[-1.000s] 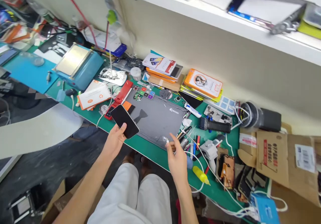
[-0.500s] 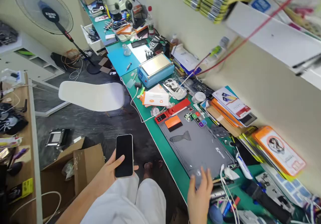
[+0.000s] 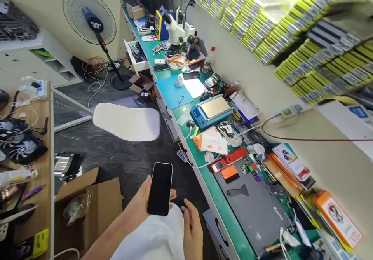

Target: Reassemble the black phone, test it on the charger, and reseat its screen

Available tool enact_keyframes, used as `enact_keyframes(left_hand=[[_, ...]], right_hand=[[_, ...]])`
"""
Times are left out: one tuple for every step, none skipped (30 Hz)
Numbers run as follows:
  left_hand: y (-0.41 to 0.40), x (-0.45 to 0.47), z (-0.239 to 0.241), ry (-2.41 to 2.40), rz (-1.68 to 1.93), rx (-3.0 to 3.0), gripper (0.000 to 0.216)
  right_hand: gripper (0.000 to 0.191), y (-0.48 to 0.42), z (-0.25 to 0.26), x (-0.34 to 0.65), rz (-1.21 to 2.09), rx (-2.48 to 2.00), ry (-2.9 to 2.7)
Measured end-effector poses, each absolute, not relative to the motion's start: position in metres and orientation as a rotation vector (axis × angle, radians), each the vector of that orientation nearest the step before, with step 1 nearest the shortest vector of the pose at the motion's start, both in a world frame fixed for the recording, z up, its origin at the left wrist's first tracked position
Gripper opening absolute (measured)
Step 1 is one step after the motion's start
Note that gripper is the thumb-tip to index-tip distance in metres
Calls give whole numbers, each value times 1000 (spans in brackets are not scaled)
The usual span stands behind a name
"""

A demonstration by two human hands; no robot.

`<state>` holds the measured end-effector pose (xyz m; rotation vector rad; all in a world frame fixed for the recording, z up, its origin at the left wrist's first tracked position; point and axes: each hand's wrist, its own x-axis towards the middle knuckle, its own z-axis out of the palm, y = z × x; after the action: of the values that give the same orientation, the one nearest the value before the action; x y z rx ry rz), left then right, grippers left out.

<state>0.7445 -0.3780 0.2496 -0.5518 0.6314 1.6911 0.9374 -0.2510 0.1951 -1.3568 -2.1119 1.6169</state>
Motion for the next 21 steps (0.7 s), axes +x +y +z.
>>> enact_keyframes(left_hand=[[-385,732,252,595,1701,-561,72],[-391,721,255,567,1713,-565,69],[-397,711,260,543,1720,-570,66],[-401,702,264,531,1722,-572,63],[-405,694,269,531,1721,-570,61],[-408,686,273,531,1722,-570,60],[-410,680,277,532,1721,-572,58],[-411,675,281,533,1721,-574,57],[-412,670,285,534,1720,-576,56],[-412,666,288,533,1719,-577,55],[-411,663,291,531,1719,-578,54],[-409,659,294,531,1720,-579,53],[-408,656,296,531,1720,-580,52],[-406,652,299,534,1718,-581,52],[-404,648,301,539,1716,-585,52],[-403,644,303,551,1713,-590,51],[-401,639,306,576,1714,-596,51],[-401,634,307,610,1718,-604,51],[-400,628,309,647,1730,-605,51],[-399,622,310,683,1748,-598,50],[-399,614,312,712,1766,-583,50]], right_hand=[[50,-258,207,914,1717,-1367,-2026],[53,-264,219,891,1830,-1371,-1924],[56,-270,232,871,1919,-1359,-1822],[58,-275,244,853,1988,-1337,-1746],[58,-278,255,837,2036,-1320,-1705],[58,-282,264,823,2068,-1303,-1687],[58,-284,272,812,2091,-1288,-1687],[58,-287,278,802,2108,-1277,-1698],[59,-289,282,793,2115,-1264,-1711],[60,-290,285,785,2121,-1251,-1723],[60,-292,287,777,2122,-1245,-1729],[60,-293,289,770,2121,-1246,-1726],[60,-294,289,762,2120,-1251,-1715],[61,-294,290,754,2118,-1259,-1702],[61,-294,291,746,2126,-1277,-1686],[62,-293,292,738,2145,-1307,-1662],[64,-292,293,730,2171,-1348,-1629],[67,-290,295,723,2206,-1393,-1589],[70,-287,297,715,2242,-1435,-1544],[72,-284,299,708,2281,-1460,-1499],[72,-280,301,700,2316,-1464,-1458]])
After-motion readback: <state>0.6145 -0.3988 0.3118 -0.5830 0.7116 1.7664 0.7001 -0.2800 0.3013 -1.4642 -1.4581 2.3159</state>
